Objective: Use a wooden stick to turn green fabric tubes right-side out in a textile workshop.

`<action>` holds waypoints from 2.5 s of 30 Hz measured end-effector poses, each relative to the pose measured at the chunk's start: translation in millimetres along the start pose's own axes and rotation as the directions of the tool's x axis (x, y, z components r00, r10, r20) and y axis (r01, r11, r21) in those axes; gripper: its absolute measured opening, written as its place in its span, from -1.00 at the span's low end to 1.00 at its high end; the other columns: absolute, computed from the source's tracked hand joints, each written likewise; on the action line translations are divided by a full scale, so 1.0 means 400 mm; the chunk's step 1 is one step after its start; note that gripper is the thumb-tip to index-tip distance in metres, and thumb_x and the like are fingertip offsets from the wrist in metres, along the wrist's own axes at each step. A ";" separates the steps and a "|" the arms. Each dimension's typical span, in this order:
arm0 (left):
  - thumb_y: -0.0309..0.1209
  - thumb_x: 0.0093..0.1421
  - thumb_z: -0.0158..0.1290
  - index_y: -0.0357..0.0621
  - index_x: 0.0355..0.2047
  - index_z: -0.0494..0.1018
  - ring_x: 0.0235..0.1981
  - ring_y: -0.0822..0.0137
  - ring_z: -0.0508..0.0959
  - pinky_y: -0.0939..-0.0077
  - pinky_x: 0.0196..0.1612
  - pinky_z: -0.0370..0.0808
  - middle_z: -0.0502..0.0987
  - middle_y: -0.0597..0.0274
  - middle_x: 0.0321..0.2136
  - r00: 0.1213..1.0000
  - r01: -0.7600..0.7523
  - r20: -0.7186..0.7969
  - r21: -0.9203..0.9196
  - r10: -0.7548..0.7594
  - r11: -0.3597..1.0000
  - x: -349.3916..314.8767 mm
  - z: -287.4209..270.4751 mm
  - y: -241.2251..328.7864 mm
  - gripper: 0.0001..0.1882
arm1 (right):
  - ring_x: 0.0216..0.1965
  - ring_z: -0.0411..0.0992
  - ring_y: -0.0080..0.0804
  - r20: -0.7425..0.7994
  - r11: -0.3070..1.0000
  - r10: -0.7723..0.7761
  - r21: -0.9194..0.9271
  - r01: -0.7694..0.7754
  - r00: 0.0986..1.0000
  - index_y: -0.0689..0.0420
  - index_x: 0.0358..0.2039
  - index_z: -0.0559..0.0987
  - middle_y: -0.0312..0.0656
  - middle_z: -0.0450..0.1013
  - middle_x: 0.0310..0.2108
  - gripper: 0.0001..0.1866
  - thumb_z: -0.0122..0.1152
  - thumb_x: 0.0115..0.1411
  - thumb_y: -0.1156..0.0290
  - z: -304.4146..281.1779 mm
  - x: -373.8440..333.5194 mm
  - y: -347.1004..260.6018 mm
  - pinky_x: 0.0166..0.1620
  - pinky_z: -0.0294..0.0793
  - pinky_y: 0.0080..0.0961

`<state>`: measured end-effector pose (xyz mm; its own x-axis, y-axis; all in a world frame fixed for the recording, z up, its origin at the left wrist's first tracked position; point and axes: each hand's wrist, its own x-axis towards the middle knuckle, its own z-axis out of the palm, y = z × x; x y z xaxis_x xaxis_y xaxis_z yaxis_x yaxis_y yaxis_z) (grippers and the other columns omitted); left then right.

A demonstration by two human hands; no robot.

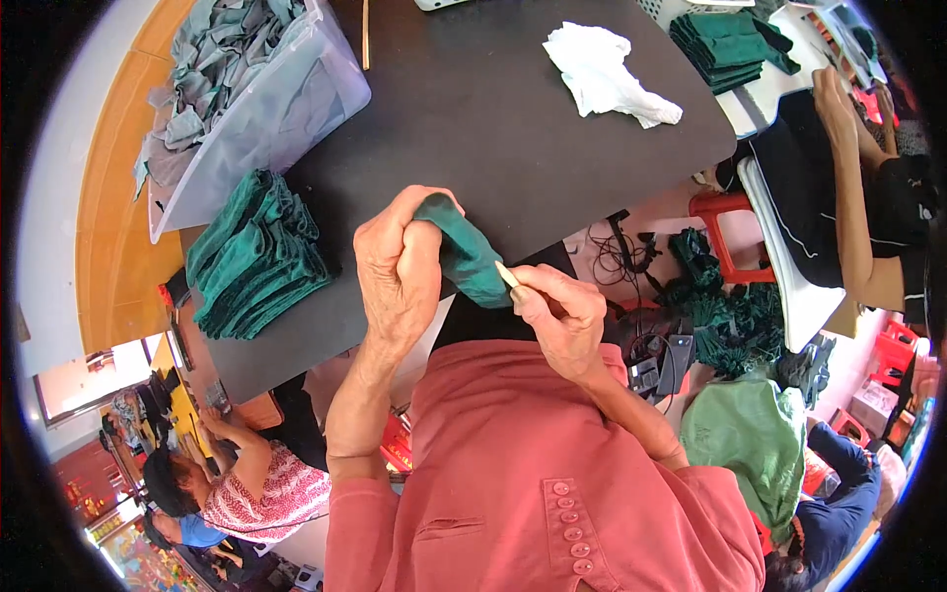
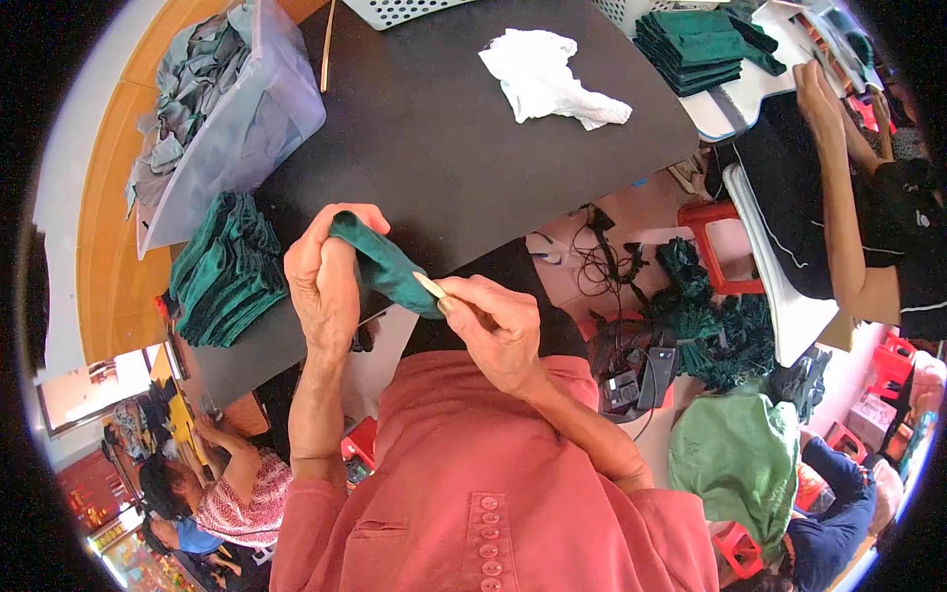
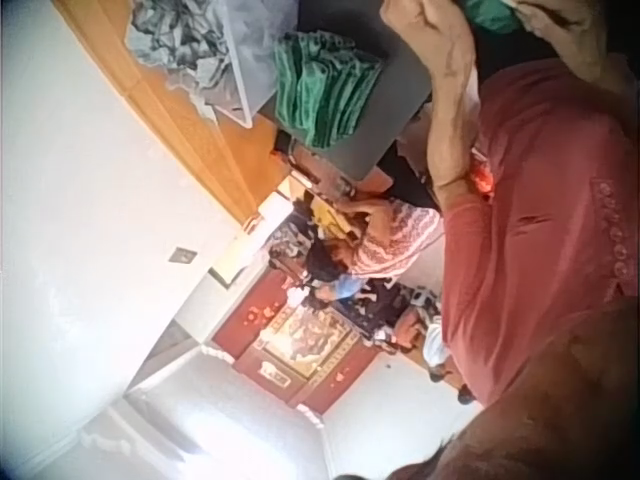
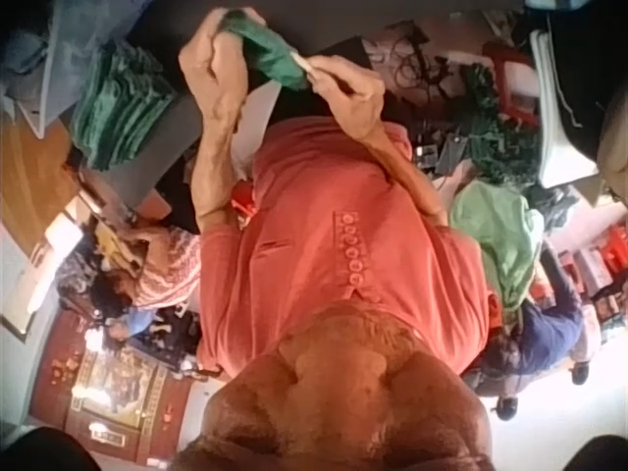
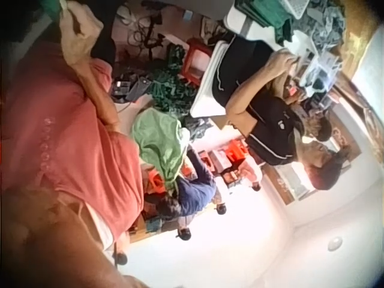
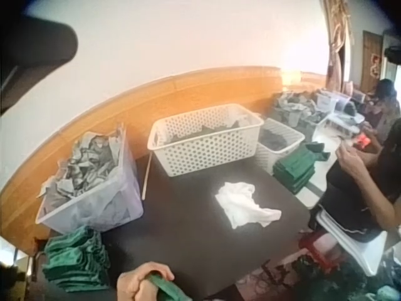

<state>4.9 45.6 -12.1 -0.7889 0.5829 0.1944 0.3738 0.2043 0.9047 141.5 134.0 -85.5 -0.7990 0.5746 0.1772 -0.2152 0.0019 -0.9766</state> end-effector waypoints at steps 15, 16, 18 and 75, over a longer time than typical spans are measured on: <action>-0.59 -0.03 -0.26 -0.33 -0.50 0.39 -0.62 0.53 0.25 0.63 -0.53 0.20 0.31 0.29 -0.65 0.996 -0.008 0.084 0.000 0.008 1.000 -0.001 -0.008 -0.005 -0.80 | -0.60 0.24 -0.69 0.001 0.984 0.026 0.174 -0.026 1.000 0.37 -0.24 0.54 -0.30 0.38 -0.59 -0.82 0.12 0.15 0.57 0.010 -0.001 0.008 -0.56 0.20 -0.74; -0.54 0.00 -0.28 -0.30 -0.49 0.44 -0.59 0.56 0.32 0.66 -0.49 0.25 0.41 0.32 -0.63 0.992 0.020 0.119 0.059 -0.027 0.998 0.002 -0.015 0.004 -0.75 | -0.61 0.24 -0.68 -0.013 0.977 0.039 0.210 -0.035 0.999 0.40 -0.23 0.53 -0.29 0.37 -0.59 -0.79 0.13 0.18 0.51 0.009 0.002 0.011 -0.55 0.22 -0.74; -0.53 0.01 -0.29 -0.31 -0.49 0.44 -0.58 0.56 0.33 0.66 -0.48 0.26 0.41 0.32 -0.63 0.997 -0.011 0.077 0.058 0.007 0.998 0.003 -0.014 0.012 -0.74 | -0.61 0.25 -0.66 -0.049 0.991 0.030 0.130 -0.023 0.998 0.38 -0.25 0.55 -0.28 0.38 -0.60 -0.82 0.14 0.14 0.57 -0.001 0.010 0.011 -0.55 0.21 -0.73; -0.64 -0.07 -0.12 -0.34 -0.60 0.25 -0.50 -0.02 0.36 0.24 -0.36 0.32 0.31 -0.02 -0.59 0.942 -0.317 0.186 0.222 0.279 0.922 0.020 0.068 0.004 -0.97 | -0.52 0.24 -0.70 -0.196 0.999 0.043 0.017 -0.041 0.980 0.30 -0.10 0.50 -0.32 0.36 -0.49 -0.74 0.11 0.21 0.49 -0.006 -0.021 0.008 -0.48 0.22 -0.77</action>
<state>12.6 72.1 -19.3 -0.5483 0.7523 0.3654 0.7032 0.1782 0.6883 148.9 131.2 -90.3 -0.6821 0.7233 0.1074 -0.1918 -0.0352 -0.9808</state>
